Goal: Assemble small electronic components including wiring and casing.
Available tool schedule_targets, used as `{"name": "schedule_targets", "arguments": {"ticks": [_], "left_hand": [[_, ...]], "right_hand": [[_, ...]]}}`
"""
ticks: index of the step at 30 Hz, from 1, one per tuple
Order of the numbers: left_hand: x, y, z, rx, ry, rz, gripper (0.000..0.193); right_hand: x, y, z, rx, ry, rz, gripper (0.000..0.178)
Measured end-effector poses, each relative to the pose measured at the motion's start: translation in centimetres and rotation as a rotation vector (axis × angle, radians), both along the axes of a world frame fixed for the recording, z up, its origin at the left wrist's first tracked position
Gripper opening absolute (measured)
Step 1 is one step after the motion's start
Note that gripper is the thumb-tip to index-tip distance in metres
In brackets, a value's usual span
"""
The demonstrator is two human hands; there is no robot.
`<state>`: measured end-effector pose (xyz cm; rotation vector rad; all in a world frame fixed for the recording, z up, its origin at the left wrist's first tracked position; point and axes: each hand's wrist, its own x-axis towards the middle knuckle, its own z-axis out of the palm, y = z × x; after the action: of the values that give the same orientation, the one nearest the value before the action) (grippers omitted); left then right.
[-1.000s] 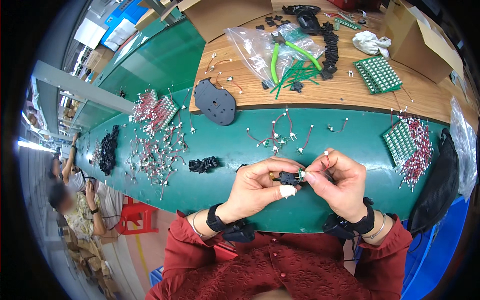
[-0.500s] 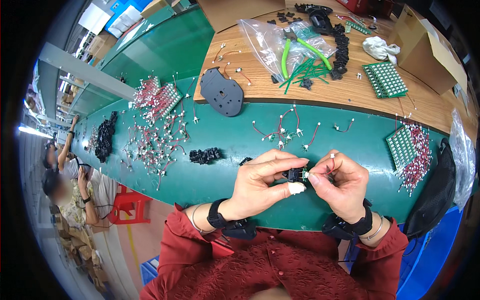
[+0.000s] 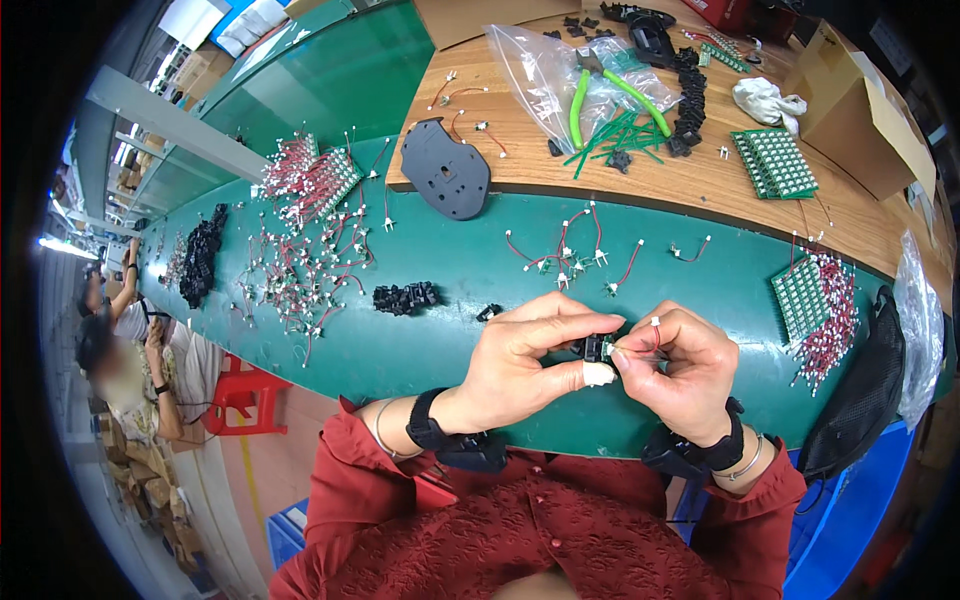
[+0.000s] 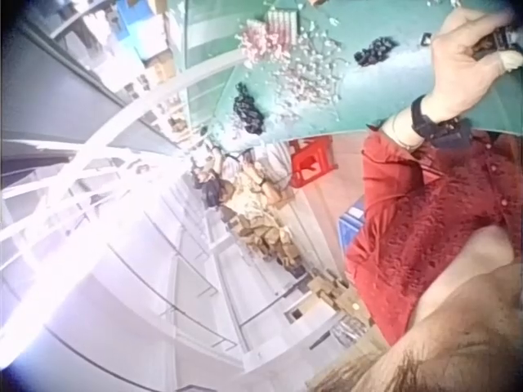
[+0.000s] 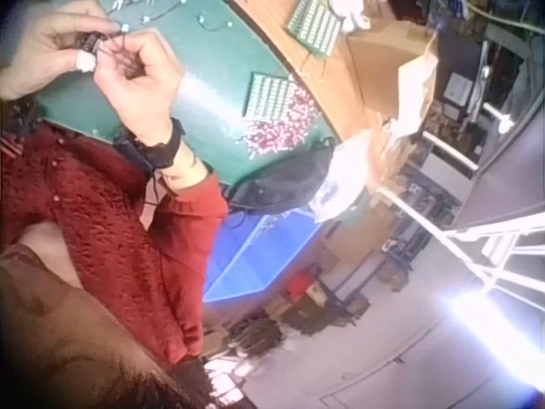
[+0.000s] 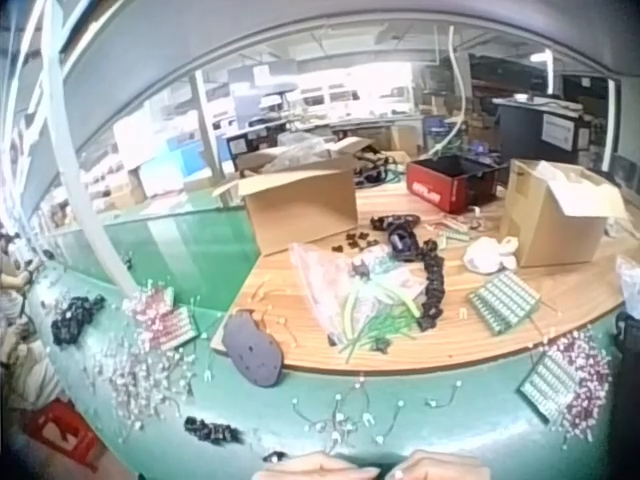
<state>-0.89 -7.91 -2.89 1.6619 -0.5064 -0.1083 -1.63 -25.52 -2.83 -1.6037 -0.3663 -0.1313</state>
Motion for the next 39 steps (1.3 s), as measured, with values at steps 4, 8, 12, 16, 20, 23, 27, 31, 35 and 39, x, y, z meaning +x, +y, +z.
{"name": "schedule_targets", "arguments": {"ticks": [4,8,12,16,20,23,27,31,35,39], "left_hand": [[0.3,-0.1,-0.5,0.114,-0.168,0.061,0.039],[0.4,0.0,-0.4,0.168,-0.192,0.115,0.038],[-0.2,-0.7,-0.6,0.018,-0.055,0.167,0.033],[-0.4,-0.6,-1.2,-0.16,0.019,0.203,0.028],[0.2,-0.1,-1.0,0.057,-0.282,0.161,0.027],[0.2,0.0,-0.6,0.112,-0.34,0.172,0.028],[0.1,0.1,0.0,0.118,-0.367,0.173,0.03],[0.2,0.0,-0.2,0.125,-0.395,0.158,0.032],[0.1,-0.1,-0.2,0.173,-0.454,0.184,0.034],[0.1,-0.2,-0.2,0.214,-0.468,0.17,0.031]], "right_hand": [[0.2,0.2,-0.6,0.08,0.212,0.024,0.01],[0.2,0.5,-0.2,0.237,0.384,0.093,0.013],[0.2,0.4,0.1,0.097,0.24,0.058,0.011],[0.3,0.1,0.0,-0.036,0.092,0.05,0.011],[0.2,0.3,-0.6,0.047,0.146,0.059,0.011],[0.1,0.6,-0.6,0.18,0.279,0.065,0.007],[0.5,0.4,0.0,0.398,0.564,0.178,0.012],[0.5,0.5,0.0,0.447,0.63,0.239,0.014],[0.3,1.3,-0.4,0.24,0.423,0.126,0.019],[0.2,0.8,-0.4,0.178,0.51,0.149,0.019]]}}
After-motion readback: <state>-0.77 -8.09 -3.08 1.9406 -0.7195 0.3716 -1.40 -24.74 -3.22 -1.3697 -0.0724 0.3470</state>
